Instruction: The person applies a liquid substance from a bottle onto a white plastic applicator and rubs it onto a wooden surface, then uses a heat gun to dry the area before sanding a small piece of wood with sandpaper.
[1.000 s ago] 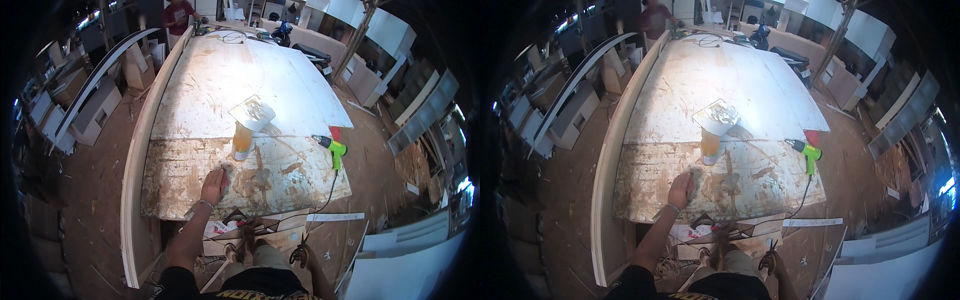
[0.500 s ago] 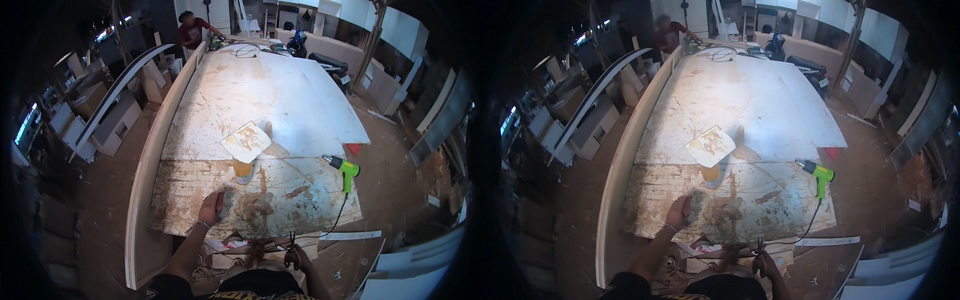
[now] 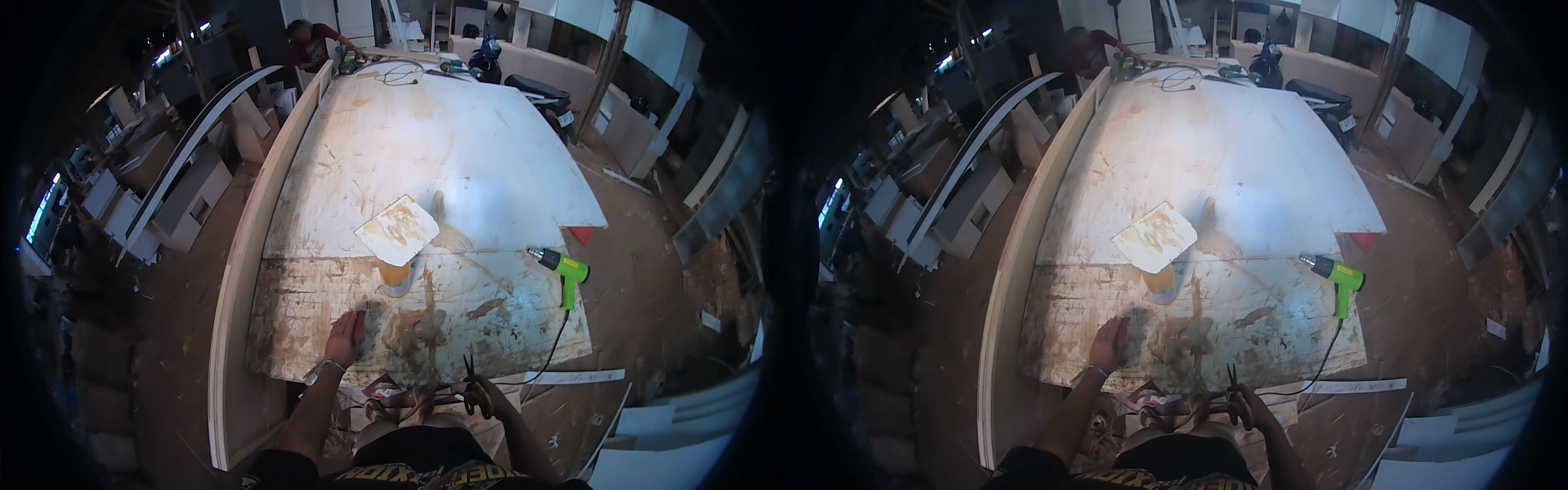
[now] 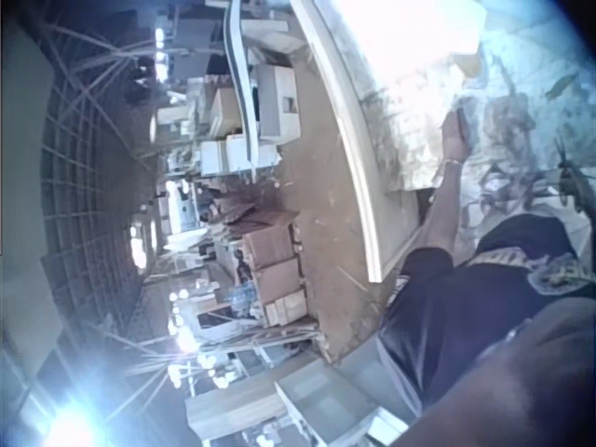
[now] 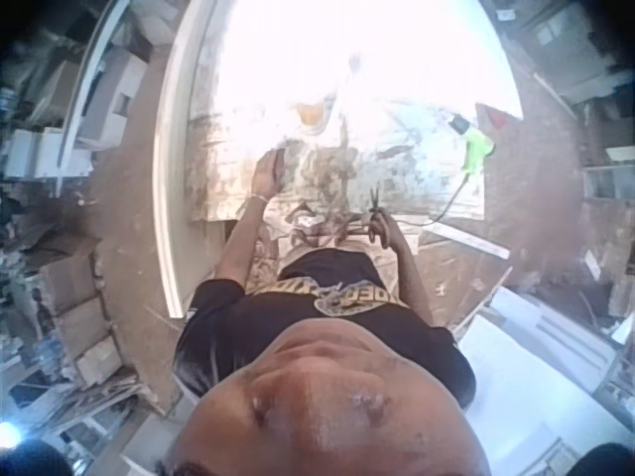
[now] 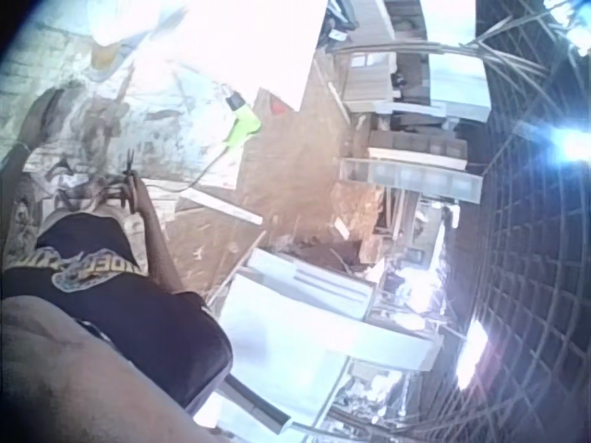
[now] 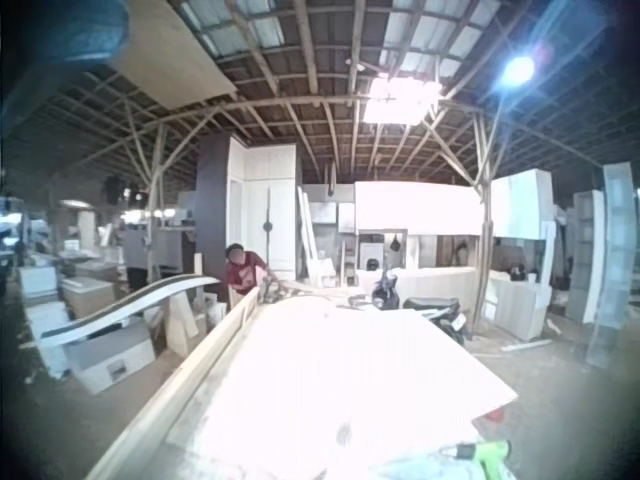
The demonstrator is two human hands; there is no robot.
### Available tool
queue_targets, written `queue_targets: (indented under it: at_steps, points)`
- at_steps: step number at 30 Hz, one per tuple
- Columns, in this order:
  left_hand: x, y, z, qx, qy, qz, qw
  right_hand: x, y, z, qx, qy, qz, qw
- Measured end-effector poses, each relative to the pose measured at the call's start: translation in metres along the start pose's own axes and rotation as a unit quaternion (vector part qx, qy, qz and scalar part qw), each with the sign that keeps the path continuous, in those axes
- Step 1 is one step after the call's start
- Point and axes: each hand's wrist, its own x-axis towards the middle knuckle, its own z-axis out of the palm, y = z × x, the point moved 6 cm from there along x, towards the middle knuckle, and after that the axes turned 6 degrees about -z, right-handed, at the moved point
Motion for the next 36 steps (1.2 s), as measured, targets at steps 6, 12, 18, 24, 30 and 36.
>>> queue_targets:
  at_steps: [6, 12, 18, 24, 30, 36]
  points:
    - [-0.002, 0.018, -0.011, -0.012, 0.044, 0.047, 0.998, -0.005, -0.015, 0.032, 0.027, -0.028, -0.004, 0.999]
    - [-0.002, 0.006, -0.009, -0.048, 0.059, 0.058, 0.995, -0.013, -0.047, 0.073, 0.001, -0.058, 0.058, 0.997]
    - [-0.014, -0.001, -0.009, -0.082, 0.080, 0.080, 0.990, -0.019, -0.057, 0.095, 0.020, -0.036, 0.054, 0.998]
    - [-0.016, 0.013, -0.009, -0.046, 0.080, 0.068, 0.993, -0.021, -0.015, 0.085, -0.026, -0.031, 0.036, 0.999]
    - [-0.005, -0.003, -0.011, -0.071, 0.078, 0.085, 0.991, -0.012, 0.001, 0.078, -0.029, -0.038, -0.034, 0.998]
    - [-0.020, -0.003, -0.074, -0.349, -0.019, -0.092, 0.932, -0.018, -0.019, 0.077, 0.006, 0.026, -0.015, 1.000]
